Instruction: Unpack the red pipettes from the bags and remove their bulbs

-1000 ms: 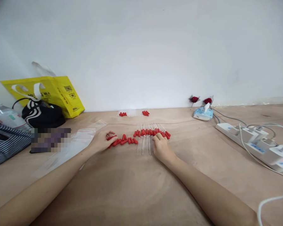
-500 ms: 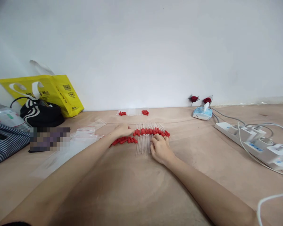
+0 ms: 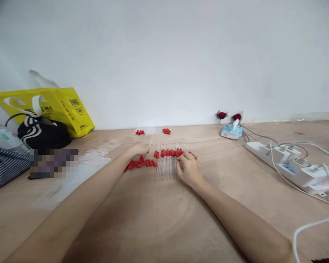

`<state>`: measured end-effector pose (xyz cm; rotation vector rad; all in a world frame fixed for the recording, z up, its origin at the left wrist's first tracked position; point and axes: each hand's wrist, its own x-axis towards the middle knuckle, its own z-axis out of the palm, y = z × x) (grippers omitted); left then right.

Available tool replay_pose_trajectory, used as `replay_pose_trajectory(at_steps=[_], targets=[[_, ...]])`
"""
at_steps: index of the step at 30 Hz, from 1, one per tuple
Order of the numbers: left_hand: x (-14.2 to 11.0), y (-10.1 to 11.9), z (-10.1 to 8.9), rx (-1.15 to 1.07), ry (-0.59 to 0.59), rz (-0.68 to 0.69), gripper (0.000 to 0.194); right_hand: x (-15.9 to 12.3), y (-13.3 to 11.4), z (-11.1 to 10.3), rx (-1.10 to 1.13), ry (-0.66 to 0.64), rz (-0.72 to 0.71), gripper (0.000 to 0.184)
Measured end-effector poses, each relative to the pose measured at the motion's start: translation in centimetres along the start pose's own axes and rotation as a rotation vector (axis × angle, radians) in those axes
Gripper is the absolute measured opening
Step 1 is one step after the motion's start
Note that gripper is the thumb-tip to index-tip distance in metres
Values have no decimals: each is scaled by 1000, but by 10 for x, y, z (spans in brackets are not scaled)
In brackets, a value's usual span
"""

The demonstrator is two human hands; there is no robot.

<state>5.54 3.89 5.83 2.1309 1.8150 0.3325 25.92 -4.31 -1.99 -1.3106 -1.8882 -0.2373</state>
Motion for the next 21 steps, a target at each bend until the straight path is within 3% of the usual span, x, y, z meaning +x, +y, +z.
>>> replay_pose_trajectory(at_steps=[5, 8, 10, 15, 21], targets=[[-57, -16, -5, 60, 201, 131, 16, 0, -11, -5, 4, 98, -14, 23], [-91, -29, 10, 96, 290, 398, 10, -1, -22, -9, 27, 123, -89, 41], [-105, -36, 23, 105, 327, 542, 10, -2, -30, -10, 18, 59, -201, 48], [-111, -46, 44, 38, 426, 755, 14, -4, -45, -8, -8, -135, -436, 37], [-108, -45, 48, 15, 472, 808, 11, -6, -48, 1, 87, -115, -463, 20]])
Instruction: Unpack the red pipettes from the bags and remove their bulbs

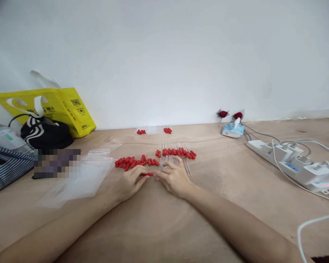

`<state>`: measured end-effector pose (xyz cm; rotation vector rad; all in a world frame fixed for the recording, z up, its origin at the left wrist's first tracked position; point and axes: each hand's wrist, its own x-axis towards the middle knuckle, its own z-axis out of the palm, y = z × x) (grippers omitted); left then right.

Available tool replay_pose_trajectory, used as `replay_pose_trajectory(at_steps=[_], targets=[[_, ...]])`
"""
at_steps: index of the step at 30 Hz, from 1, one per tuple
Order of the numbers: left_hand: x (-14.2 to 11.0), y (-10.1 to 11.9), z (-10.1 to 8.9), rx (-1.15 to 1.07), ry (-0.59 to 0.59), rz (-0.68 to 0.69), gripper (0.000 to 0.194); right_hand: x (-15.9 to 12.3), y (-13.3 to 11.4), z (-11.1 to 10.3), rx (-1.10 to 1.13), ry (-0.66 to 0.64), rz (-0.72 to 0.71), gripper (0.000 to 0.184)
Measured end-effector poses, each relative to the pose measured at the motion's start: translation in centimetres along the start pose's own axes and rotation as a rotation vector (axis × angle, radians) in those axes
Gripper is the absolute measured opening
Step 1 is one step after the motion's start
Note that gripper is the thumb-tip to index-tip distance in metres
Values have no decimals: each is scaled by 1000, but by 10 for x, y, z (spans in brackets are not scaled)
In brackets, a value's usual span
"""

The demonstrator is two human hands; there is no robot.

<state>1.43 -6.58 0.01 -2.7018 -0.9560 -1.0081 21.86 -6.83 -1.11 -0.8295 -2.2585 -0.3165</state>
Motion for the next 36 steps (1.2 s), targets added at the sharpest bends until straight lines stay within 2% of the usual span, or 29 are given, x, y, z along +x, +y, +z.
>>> replay_pose_trajectory(at_steps=[4, 10, 21, 29, 32, 36], targets=[[2, 1, 2, -10, 21, 33, 18, -2, 0, 2, 31, 54, -19, 21], [0, -1, 1, -72, 18, 68, 11, -3, -1, 0, 99, 82, -93, 22], [0, 4, -6, -76, -2, 88, 13, -4, -1, -3, 110, 156, -160, 22], [-4, 1, -7, -55, 41, 99, 12, -9, 1, -6, 75, 132, -156, 25], [-9, -2, -14, -42, 70, 41, 13, -18, 12, -12, 20, 91, -64, 24], [-14, -5, -25, 33, 104, -23, 15, -23, 31, -17, -4, 82, 191, 29]])
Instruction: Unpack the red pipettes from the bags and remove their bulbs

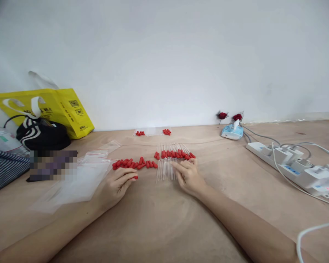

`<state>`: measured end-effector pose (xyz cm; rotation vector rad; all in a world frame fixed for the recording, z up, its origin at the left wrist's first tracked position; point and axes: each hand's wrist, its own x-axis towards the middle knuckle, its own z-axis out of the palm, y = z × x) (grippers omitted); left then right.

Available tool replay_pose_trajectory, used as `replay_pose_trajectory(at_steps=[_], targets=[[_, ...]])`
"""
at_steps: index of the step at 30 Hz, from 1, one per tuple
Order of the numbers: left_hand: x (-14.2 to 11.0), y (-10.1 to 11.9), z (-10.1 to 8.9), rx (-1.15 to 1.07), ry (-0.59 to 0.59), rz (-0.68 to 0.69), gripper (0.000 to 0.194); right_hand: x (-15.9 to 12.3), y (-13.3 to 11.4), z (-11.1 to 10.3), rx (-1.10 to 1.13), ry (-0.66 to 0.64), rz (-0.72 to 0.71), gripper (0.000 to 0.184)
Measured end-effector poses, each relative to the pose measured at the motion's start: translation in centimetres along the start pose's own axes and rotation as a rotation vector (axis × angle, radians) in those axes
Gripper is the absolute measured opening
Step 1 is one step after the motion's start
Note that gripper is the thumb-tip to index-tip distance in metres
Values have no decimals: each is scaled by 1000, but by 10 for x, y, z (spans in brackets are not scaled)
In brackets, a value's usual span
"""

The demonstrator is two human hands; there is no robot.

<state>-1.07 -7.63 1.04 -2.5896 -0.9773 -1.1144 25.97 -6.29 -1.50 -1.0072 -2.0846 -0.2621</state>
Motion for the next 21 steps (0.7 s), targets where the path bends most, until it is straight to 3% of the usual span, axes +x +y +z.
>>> replay_pose_trajectory(at_steps=[5, 12, 17, 21], targets=[[10, -18, -3, 120, 35, -231, 26, 8, 10, 11, 23, 12, 134, 27], [30, -39, 8, 58, -146, -547, 23, 13, 11, 31, -37, 4, 147, 25], [38, -39, 5, 32, -174, -631, 34, 12, 8, 34, -38, -47, 151, 23], [62, -45, 4, 119, -259, -664, 27, 11, 4, 31, -25, -106, 158, 23]])
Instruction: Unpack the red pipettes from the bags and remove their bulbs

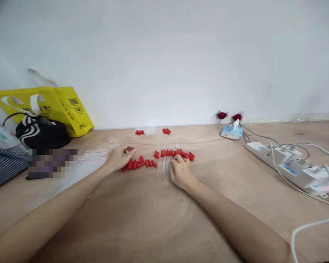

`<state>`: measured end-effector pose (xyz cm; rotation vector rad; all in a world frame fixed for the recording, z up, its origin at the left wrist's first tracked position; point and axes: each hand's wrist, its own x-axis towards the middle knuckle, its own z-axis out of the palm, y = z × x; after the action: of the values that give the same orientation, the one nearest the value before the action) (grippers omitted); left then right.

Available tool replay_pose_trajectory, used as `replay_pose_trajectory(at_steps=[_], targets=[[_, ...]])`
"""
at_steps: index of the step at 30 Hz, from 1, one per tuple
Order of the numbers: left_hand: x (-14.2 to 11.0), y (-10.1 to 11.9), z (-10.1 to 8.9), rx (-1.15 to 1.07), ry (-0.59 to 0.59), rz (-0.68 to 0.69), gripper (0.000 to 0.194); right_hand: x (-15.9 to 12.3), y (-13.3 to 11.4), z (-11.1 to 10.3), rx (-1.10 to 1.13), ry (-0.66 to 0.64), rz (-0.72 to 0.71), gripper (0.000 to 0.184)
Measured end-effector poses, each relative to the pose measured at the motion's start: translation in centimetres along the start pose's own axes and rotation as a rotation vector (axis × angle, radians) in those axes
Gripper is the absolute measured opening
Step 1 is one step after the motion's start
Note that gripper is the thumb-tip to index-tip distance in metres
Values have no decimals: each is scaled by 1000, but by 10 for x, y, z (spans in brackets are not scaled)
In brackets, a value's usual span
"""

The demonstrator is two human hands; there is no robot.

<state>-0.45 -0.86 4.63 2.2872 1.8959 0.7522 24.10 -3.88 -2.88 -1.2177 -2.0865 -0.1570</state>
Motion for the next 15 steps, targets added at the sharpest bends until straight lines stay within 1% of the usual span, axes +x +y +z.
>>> replay_pose_trajectory(at_steps=[3, 6, 8, 12, 15], targets=[[23, 13, 7, 45, -148, -46, 20, -1, -3, -2, 7, -30, 5, 21], [43, 29, 24, 56, -274, -111, 15, -1, -6, -4, -2, -40, 5, 20], [53, 39, 36, 57, -357, -159, 17, -1, -8, -7, -23, -49, -4, 23], [61, 54, 51, 21, -516, -187, 18, -2, -10, -13, -59, -71, -30, 32], [64, 58, 55, -7, -563, -175, 23, -1, -8, -17, -67, -28, -44, 31]])
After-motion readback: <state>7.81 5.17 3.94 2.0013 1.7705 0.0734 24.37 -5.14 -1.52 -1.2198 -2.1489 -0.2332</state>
